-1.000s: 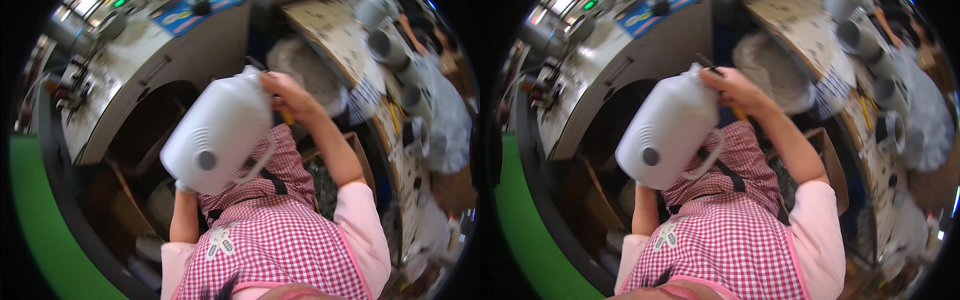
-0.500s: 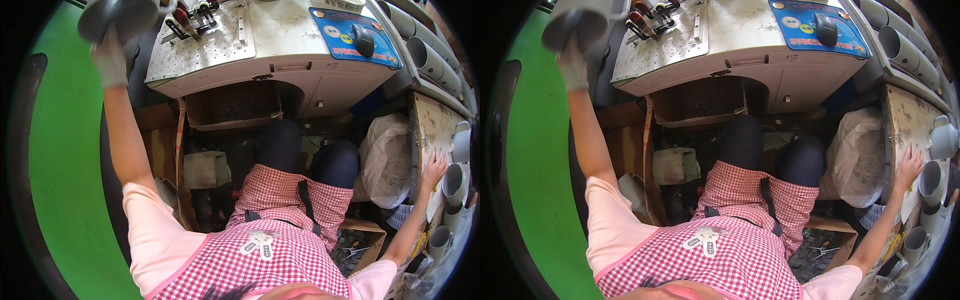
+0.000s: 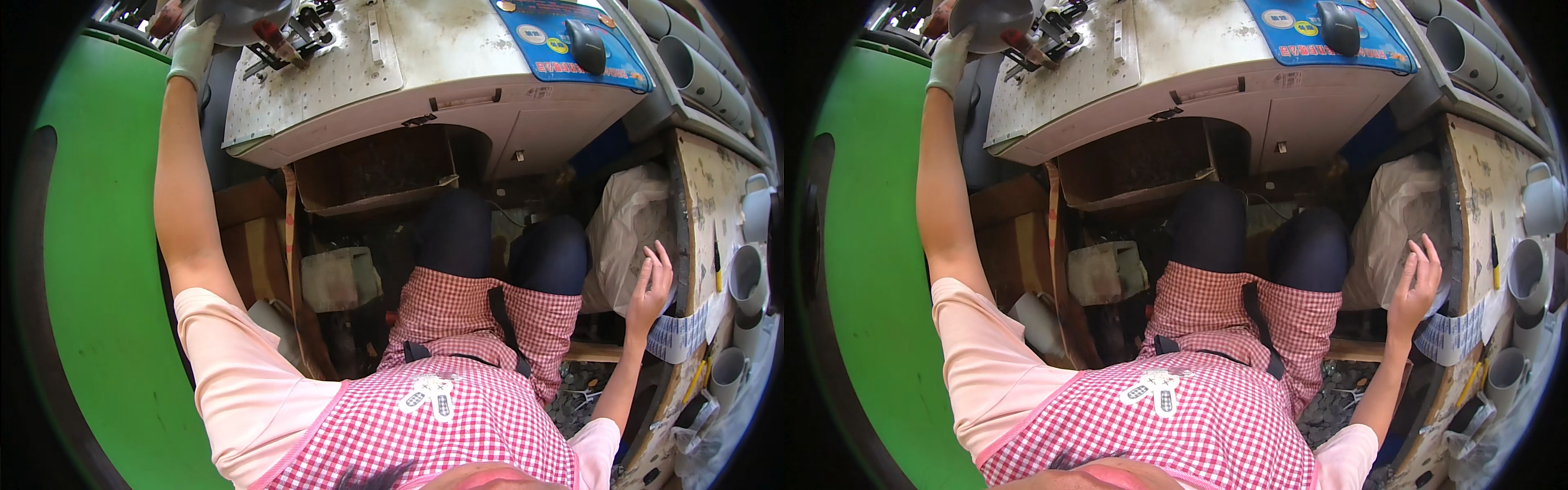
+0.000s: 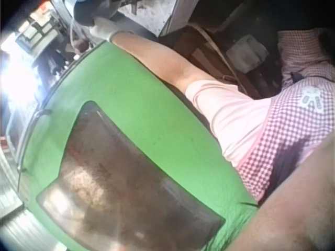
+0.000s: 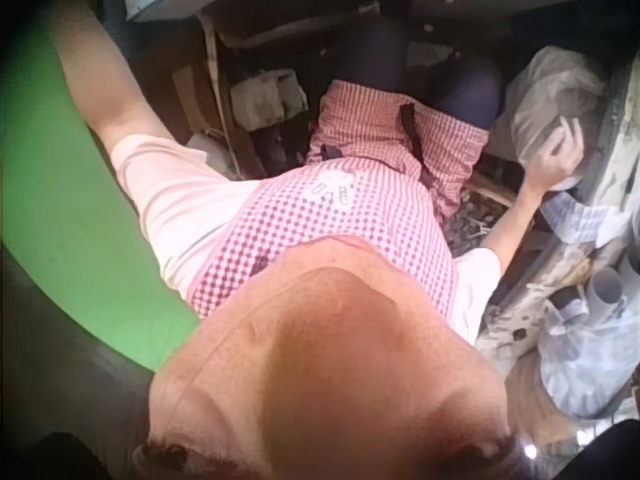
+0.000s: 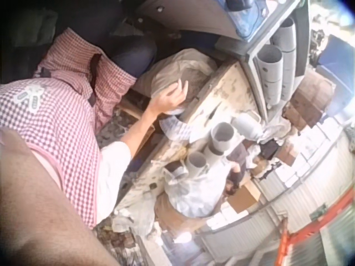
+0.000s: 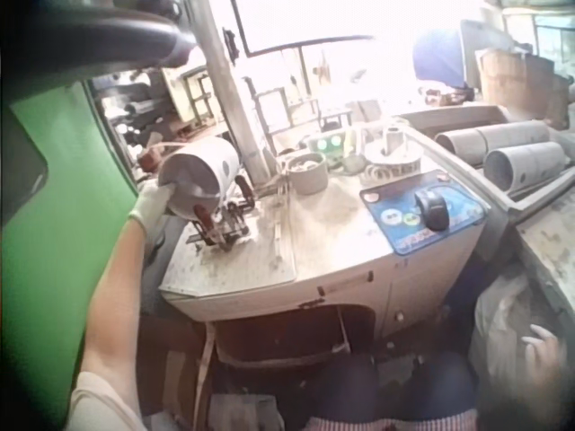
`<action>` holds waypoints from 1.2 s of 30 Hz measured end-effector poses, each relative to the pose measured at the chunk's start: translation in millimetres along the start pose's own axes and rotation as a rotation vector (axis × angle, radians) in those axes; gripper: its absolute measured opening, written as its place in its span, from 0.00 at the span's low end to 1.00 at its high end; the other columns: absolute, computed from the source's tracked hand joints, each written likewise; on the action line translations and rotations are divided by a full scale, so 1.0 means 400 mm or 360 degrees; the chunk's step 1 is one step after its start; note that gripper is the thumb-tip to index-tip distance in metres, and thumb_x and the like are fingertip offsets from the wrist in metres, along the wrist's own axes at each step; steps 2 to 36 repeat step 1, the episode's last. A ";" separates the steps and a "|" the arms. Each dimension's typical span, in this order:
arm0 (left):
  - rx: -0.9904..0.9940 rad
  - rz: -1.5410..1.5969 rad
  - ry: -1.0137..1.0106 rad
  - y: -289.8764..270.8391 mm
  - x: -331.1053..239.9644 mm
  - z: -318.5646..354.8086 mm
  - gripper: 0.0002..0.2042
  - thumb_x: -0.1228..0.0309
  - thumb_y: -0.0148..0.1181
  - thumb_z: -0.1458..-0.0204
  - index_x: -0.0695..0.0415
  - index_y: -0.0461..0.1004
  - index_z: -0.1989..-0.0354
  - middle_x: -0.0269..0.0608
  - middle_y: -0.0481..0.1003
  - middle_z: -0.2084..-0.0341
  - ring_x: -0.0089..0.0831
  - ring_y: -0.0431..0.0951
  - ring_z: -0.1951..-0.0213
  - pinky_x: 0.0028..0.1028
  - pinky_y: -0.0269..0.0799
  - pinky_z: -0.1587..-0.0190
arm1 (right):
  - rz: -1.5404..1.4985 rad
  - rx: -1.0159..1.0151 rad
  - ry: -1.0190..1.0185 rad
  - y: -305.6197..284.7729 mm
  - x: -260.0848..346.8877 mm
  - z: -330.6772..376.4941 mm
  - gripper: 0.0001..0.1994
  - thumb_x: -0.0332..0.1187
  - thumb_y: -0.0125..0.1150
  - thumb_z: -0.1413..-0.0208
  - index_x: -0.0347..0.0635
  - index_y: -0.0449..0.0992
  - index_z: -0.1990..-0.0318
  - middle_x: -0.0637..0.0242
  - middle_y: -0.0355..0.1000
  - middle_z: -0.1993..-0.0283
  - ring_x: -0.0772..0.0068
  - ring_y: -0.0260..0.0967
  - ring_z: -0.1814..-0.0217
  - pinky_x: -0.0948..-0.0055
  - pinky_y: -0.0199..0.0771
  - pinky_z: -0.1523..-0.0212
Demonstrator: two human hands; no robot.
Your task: The person assembles white plastic jugs by inserting circular gray components into the side openings and using pliers to secure them. The person handles multiple jugs one at a time, picking them up, inserting parts, and placing them aside.
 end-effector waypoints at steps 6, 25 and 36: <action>0.0083 0.0102 -0.0014 -0.004 -0.015 0.014 0.27 0.53 0.63 0.41 0.60 0.76 0.39 0.53 0.80 0.51 0.43 0.84 0.57 0.40 0.86 0.57 | -0.0050 0.0024 0.0053 0.010 -0.015 0.012 0.14 0.33 0.50 0.26 0.36 0.81 0.47 0.58 0.72 0.34 0.58 0.68 0.34 0.62 0.67 0.34; 0.0083 0.0102 -0.0014 -0.004 -0.015 0.014 0.27 0.53 0.63 0.41 0.60 0.76 0.39 0.53 0.80 0.51 0.43 0.84 0.57 0.40 0.86 0.57 | -0.0050 0.0024 0.0053 0.010 -0.015 0.012 0.14 0.33 0.50 0.26 0.36 0.81 0.47 0.58 0.72 0.34 0.58 0.68 0.34 0.62 0.67 0.34; 0.0083 0.0102 -0.0014 -0.004 -0.015 0.014 0.27 0.53 0.63 0.41 0.60 0.76 0.39 0.53 0.80 0.51 0.43 0.84 0.57 0.40 0.86 0.57 | -0.0050 0.0024 0.0053 0.010 -0.015 0.012 0.14 0.33 0.50 0.26 0.36 0.81 0.47 0.58 0.72 0.34 0.58 0.68 0.34 0.62 0.67 0.34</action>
Point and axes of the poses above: each hand's wrist, its own z-axis away from the middle knuckle, its own y-axis out of the palm, x = y × z, the point moved 6 cm from there along -z, towards the middle knuckle
